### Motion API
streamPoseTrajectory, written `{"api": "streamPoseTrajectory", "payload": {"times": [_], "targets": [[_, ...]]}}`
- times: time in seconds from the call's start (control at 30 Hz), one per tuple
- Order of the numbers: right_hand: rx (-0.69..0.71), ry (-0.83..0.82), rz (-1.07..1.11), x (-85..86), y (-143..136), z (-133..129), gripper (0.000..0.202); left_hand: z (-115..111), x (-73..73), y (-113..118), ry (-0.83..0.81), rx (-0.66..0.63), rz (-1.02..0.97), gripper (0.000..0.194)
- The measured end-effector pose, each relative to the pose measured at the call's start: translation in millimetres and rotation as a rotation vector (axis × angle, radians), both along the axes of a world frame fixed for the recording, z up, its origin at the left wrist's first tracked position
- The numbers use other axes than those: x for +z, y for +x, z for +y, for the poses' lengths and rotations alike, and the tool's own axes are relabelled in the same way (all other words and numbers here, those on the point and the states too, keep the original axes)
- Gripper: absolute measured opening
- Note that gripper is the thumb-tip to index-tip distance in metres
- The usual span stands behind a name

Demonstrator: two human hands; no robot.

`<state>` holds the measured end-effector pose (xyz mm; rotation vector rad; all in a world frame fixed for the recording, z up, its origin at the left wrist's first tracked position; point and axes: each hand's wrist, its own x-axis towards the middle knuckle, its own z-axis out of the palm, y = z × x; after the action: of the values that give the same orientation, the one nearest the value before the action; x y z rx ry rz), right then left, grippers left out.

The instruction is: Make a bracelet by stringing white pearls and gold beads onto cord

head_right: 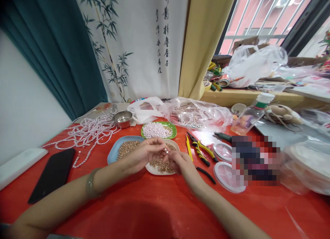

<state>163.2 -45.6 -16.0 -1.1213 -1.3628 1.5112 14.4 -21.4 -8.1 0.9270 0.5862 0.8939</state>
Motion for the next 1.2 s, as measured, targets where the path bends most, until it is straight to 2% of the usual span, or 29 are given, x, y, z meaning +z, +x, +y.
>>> {"api": "streamPoseTrajectory", "payload": {"times": [0.17,0.33,0.4,0.6,0.8,0.9,1.03,1.13,1.2], "targets": [[-0.011,0.017,-0.038,-2.6,-0.4,0.3,0.023,-0.2,0.2,0.7,0.014,-0.002,-0.012,0.009],[0.055,0.032,-0.057,-2.3,2.6,2.0,0.021,0.4,-4.6,1.4,-0.009,0.019,0.028,0.007],[0.087,0.039,-0.063,-0.7,3.5,2.0,0.024,0.4,-5.4,1.2,-0.017,0.029,0.045,0.008],[0.190,-0.005,-0.072,-1.9,2.7,2.2,0.043,-1.5,1.1,-0.8,0.100,-0.076,0.068,0.009],[0.279,0.030,-0.047,-0.8,6.2,1.7,0.026,-4.3,9.4,-1.5,0.072,-0.021,0.120,0.006],[0.244,0.117,-0.003,4.4,12.2,2.1,0.020,-10.4,17.4,-1.1,0.079,-0.059,0.111,0.006],[0.097,0.186,0.110,12.1,20.5,2.5,0.023,-23.5,28.3,0.4,0.089,-0.105,0.111,0.007],[0.050,0.223,0.152,14.7,24.7,2.6,0.027,-30.6,29.3,2.6,0.061,-0.192,0.137,0.008],[0.043,0.264,0.125,14.9,25.9,3.3,0.021,-30.6,25.6,4.6,0.062,-0.205,0.160,0.009]]}}
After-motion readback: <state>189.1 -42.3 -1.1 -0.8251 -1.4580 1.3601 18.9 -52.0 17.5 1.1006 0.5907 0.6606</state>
